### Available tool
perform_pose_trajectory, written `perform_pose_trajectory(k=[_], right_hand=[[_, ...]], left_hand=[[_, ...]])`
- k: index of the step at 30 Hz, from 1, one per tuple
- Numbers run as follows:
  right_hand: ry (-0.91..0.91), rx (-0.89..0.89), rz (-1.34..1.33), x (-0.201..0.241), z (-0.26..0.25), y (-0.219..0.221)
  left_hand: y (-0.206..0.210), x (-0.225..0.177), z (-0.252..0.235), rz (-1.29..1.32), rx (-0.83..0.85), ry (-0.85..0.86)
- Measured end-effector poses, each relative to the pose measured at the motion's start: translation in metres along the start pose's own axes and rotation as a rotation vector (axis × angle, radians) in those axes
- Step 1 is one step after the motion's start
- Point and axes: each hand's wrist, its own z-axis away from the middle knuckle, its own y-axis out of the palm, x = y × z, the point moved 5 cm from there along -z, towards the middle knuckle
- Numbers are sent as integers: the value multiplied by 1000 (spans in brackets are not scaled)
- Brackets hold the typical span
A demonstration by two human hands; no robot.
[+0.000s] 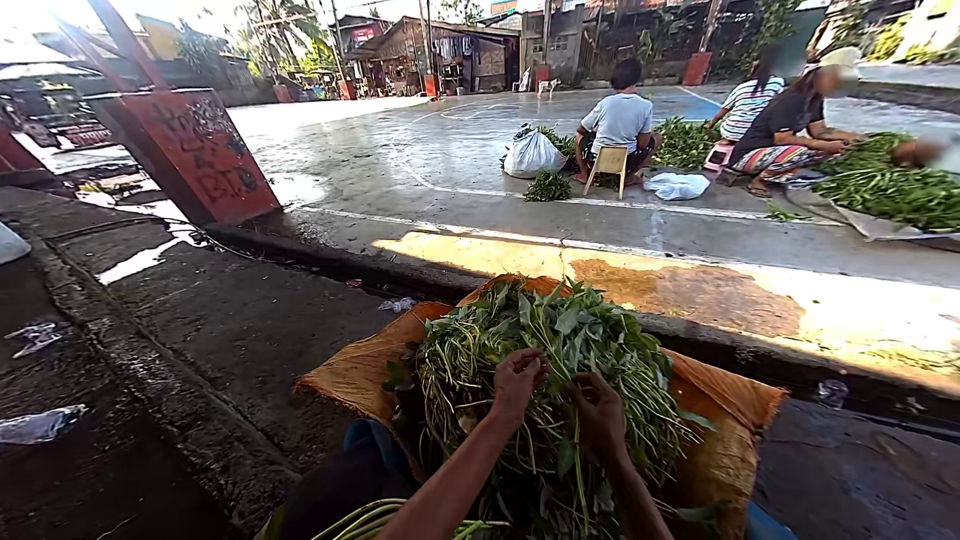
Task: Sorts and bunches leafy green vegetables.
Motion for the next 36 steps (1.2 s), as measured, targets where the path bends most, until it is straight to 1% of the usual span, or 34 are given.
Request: perform_pose_trajectory(k=[3, 5, 7, 9, 11, 13, 14, 16, 18, 20, 22, 23, 24, 25, 26, 27, 29, 30, 31, 32, 33, 34, 36], right_hand=[[-57, -42, -97, 11, 31, 8], [-50, -81, -178, 11, 45, 13], [-25, -81, -283, 5, 55, 19], [61, 13, -385, -1, 60, 27], [185, 141, -481, -4, 56, 34], [263, 209, -553, 1, 48, 36], [275, 196, -570, 5, 43, 35], [290, 52, -617, 16, 30, 32], [318, -152, -600, 27, 24, 27], [280, -274, -434, 28, 29, 23], [182, -319, -156, 18, 45, 22], [121, -276, 2, 10, 58, 24], [85, -171, 164, 0, 74, 28], [102, -5, 310, -13, 94, 32], [162, 195, 439, -29, 115, 36], [262, 425, 560, -46, 136, 36], [504, 856, 801, -77, 168, 26], [591, 988, 895, -89, 175, 18], [628, 1046, 947, -94, 175, 9], [615, 1049, 940, -93, 167, 1], [553, 1008, 861, -86, 152, -5], [455, 931, 738, -74, 134, -9], [242, 656, 386, -36, 100, -9]], left_hand=[[10, -4, 10, 44, 44, -1], [13, -5, 17, 13, 121, -9], [14, -3, 23, -25, 154, -2], [15, 0, 27, -60, 168, -11], [19, 4, 31, -147, 208, -18], [22, 11, 34, -290, 255, 46], [23, 16, 35, -361, 274, 95], [26, 23, 37, -450, 290, 168], [27, 28, 37, -462, 271, 173], [28, 26, 36, -446, 187, 141], [26, 17, 33, -348, 68, 96], [25, 11, 30, -280, 13, 69], [23, 4, 26, -209, -25, 48], [20, -2, 21, -152, -50, 36], [18, -9, 16, -98, -56, 28], [17, -17, 12, -54, -55, 20], [16, -27, 8, -21, -33, 20], [16, -31, 7, -21, -29, 25], [16, -33, 6, -22, -22, 22], [16, -34, 6, -15, -17, 15], [17, -34, 6, -3, -23, 5], [18, -33, 5, 7, -31, -3], [21, -30, 4, 26, -47, -24]])
